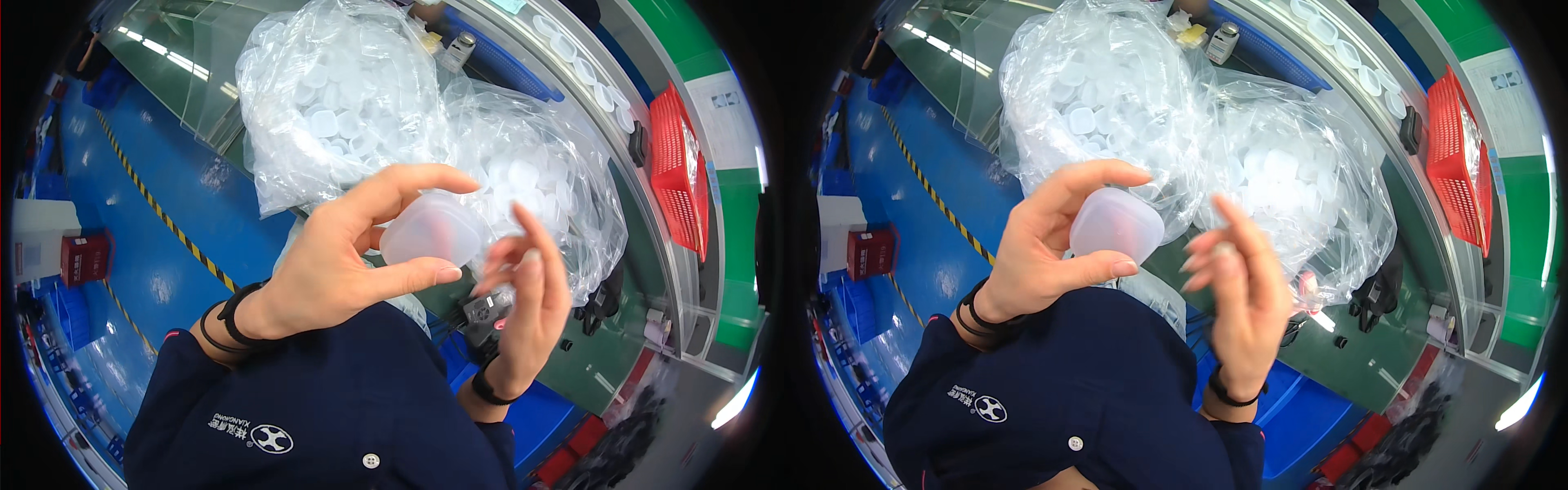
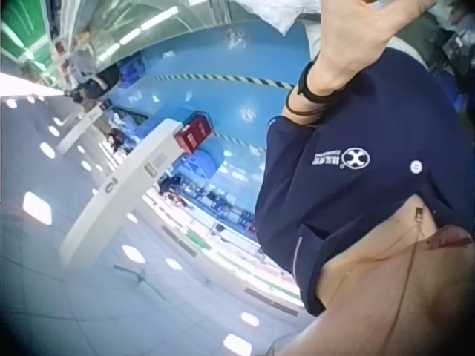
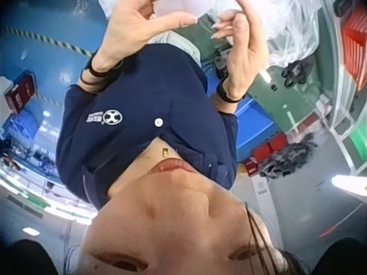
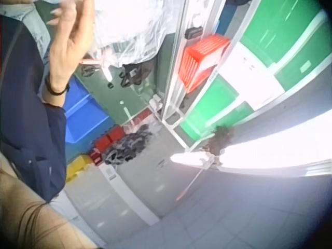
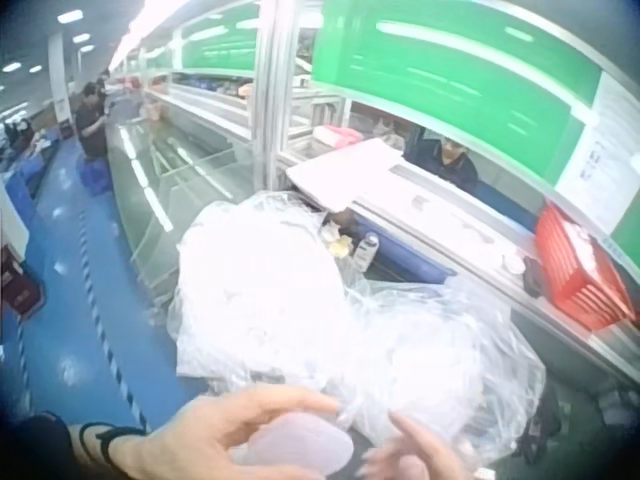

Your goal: Inspecting and sorting small plastic caps at a manufacturing workstation.

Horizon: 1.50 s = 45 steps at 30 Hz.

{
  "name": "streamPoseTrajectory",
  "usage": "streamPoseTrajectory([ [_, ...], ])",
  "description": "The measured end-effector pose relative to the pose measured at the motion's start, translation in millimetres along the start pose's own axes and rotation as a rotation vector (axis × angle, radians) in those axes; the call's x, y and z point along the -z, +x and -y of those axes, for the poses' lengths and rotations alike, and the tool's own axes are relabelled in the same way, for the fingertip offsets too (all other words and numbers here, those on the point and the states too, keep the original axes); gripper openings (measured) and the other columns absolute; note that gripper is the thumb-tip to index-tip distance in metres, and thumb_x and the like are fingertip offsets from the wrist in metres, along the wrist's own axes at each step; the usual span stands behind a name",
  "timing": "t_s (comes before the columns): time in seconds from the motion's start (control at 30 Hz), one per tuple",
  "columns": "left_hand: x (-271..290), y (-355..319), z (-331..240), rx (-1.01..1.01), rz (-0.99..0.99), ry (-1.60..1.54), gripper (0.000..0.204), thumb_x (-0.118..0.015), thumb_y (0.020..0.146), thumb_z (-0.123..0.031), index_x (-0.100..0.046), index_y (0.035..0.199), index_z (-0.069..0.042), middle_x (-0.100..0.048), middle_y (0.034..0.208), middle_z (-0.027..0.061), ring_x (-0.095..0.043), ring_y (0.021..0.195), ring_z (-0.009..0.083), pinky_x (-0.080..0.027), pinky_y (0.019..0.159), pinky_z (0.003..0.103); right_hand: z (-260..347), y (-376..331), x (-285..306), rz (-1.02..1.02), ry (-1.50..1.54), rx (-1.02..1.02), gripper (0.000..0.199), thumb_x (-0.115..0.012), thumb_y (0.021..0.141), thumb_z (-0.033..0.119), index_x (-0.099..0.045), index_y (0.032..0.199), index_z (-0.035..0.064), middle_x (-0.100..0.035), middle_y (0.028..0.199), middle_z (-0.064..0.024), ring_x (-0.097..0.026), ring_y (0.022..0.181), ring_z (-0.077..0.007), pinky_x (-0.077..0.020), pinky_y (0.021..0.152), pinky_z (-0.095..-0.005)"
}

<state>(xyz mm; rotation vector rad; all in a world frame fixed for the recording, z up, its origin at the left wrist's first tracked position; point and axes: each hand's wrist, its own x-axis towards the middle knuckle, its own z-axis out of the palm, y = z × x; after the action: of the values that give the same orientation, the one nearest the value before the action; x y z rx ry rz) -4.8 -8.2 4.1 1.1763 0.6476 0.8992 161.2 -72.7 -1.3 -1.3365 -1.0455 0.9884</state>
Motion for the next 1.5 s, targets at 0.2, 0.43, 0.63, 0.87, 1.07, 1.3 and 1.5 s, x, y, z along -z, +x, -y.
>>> streamPoseTrajectory([
  [0.2, 17, 10, 9, -0.833, 0.153, 0.841, 0.035, -0.059, 0.064, 0.009, -0.055, 0.097, -0.002, -0.051, 0.103, 0.013, -0.048, 0.099, 0.0263, -0.042, 0.081, 0.034, -1, -11, -31, 0.144, 0.306, 0.041, 0.045, -0.051, 0.082, 0.011, -0.035, 0.121, -0.0044, -0.048, 0.105, -0.013, -0.051, 0.096, -0.0185, -0.0468, 0.071, -0.0251],
  [0.43, 34, -1, -6, -0.445, 0.168, 0.155, 0.052, -0.045, 0.063, 0.006, -0.038, 0.114, 0.002, -0.028, 0.124, 0.0261, -0.036, 0.115, 0.0335, -0.037, 0.089, 0.038, 4, -12, -50, -0.006, 0.438, 0.086, 0.044, -0.054, 0.077, 0.0, -0.037, 0.116, -0.0097, -0.043, 0.116, -0.0198, -0.048, 0.103, -0.0247, -0.0467, 0.079, -0.0332],
  [0.63, 62, 1, -21, -0.293, 0.361, 0.21, 0.081, -0.074, 0.06, -0.014, -0.025, 0.12, 0.012, -0.043, 0.114, 0.0221, -0.048, 0.104, 0.0242, -0.037, 0.088, 0.032, 16, -8, -68, -0.115, 0.515, 0.063, 0.048, -0.057, 0.077, 0.009, -0.037, 0.115, -0.0113, -0.045, 0.113, -0.0228, -0.047, 0.103, -0.026, -0.0434, 0.083, -0.0331],
  [0.87, 82, 20, -16, -0.343, 0.448, 0.162, 0.073, -0.07, 0.063, -0.008, -0.027, 0.118, 0.014, -0.044, 0.113, 0.0232, -0.047, 0.104, 0.0236, -0.038, 0.087, 0.031, 9, 4, -75, -0.04, 0.515, 0.13, 0.046, -0.057, 0.076, 0.005, -0.037, 0.114, -0.0121, -0.041, 0.117, -0.0238, -0.045, 0.106, -0.0282, -0.0412, 0.085, -0.033],
  [1.07, 87, 27, -10, -0.301, 0.301, 0.071, 0.051, -0.067, 0.064, -0.002, -0.043, 0.107, 0.009, -0.051, 0.105, 0.019, -0.053, 0.094, 0.0236, -0.041, 0.082, 0.031, 7, 14, -80, 0.018, 0.436, 0.175, 0.049, -0.054, 0.077, 0.004, -0.032, 0.119, -0.0109, -0.038, 0.12, -0.024, -0.043, 0.109, -0.0304, -0.0416, 0.084, -0.035],
  [1.3, 87, 53, -7, -0.591, 0.221, 0.417, 0.019, -0.064, 0.056, 0.007, -0.065, 0.069, -0.008, -0.057, 0.097, 0.0151, -0.054, 0.092, 0.0266, -0.045, 0.077, 0.033, 10, 32, -84, -0.044, 0.845, -0.182, 0.057, -0.049, 0.078, -0.005, -0.019, 0.126, -0.0075, -0.034, 0.124, -0.0244, -0.039, 0.114, -0.0294, -0.0378, 0.09, -0.037],
  [1.5, 94, 60, 7, -0.636, 0.331, 0.0, 0.022, -0.056, 0.063, 0.016, -0.063, 0.066, -0.005, -0.054, 0.102, 0.0199, -0.051, 0.1, 0.0318, -0.048, 0.078, 0.034, 3, 32, -86, 0.04, 0.829, 0.125, 0.058, -0.046, 0.074, -0.014, -0.019, 0.125, -0.0089, -0.035, 0.123, -0.0245, -0.037, 0.115, -0.0286, -0.036, 0.092, -0.0373],
])
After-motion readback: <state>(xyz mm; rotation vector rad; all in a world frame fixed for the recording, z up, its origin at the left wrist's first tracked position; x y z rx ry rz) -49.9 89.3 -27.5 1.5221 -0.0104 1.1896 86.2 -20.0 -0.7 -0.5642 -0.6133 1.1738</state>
